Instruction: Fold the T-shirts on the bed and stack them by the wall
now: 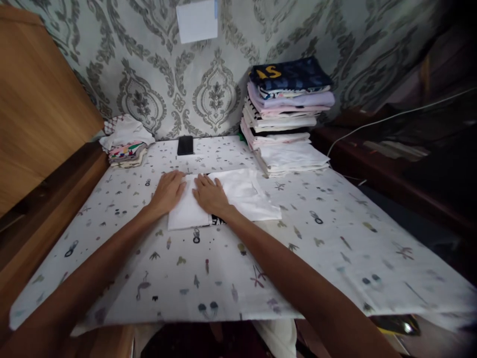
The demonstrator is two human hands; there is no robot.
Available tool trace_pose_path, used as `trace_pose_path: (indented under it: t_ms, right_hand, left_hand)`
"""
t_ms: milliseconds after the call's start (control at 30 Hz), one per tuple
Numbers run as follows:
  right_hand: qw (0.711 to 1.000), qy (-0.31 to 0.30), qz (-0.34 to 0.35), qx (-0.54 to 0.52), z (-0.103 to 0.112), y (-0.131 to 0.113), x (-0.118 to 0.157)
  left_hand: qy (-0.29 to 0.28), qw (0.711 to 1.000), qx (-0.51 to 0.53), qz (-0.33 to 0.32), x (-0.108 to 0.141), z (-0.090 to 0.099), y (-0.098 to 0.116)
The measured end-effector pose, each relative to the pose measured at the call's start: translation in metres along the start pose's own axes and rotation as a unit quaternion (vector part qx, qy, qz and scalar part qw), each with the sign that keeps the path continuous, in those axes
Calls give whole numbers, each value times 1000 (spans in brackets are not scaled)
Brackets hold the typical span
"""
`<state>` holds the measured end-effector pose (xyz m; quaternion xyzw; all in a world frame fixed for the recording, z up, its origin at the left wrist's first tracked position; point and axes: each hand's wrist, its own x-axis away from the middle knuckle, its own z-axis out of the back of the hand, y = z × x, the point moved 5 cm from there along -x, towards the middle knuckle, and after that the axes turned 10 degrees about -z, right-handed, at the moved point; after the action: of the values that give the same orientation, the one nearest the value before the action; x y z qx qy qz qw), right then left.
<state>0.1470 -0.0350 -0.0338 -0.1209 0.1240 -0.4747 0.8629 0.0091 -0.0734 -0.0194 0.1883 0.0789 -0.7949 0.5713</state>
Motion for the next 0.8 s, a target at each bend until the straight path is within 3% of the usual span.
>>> trace_pose_path:
  t_ms: [133,300,400,533,600,667,733,800]
  right_hand:
    - [1000,7,0,4,-2,1,0]
    - [999,28,15,1,-2,0,1]
    - [999,32,17,-19,-1,0,3]
    - [996,30,11,-80,5,5,1]
    - [986,44,-17,-159,11,14,-4]
    - [958,77,-61,-269,20,26,-8]
    - [909,109,-108,-388,26,39,-10]
    - [847,116,-150,-497,26,48,-10]
  left_hand:
    - [-83,996,37,18,30,-12,41]
    - [-130,988,58,51,42,-12,56]
    - [-101,990,75,66,43,-12,52]
    - [25,983,136,125,48,-6,33]
    - [81,955,208,194,49,0,17]
    - [102,896,311,301,51,5,0]
    - [78,814,420,394,52,7,-11]
    - [33,756,488,435,50,9,-12]
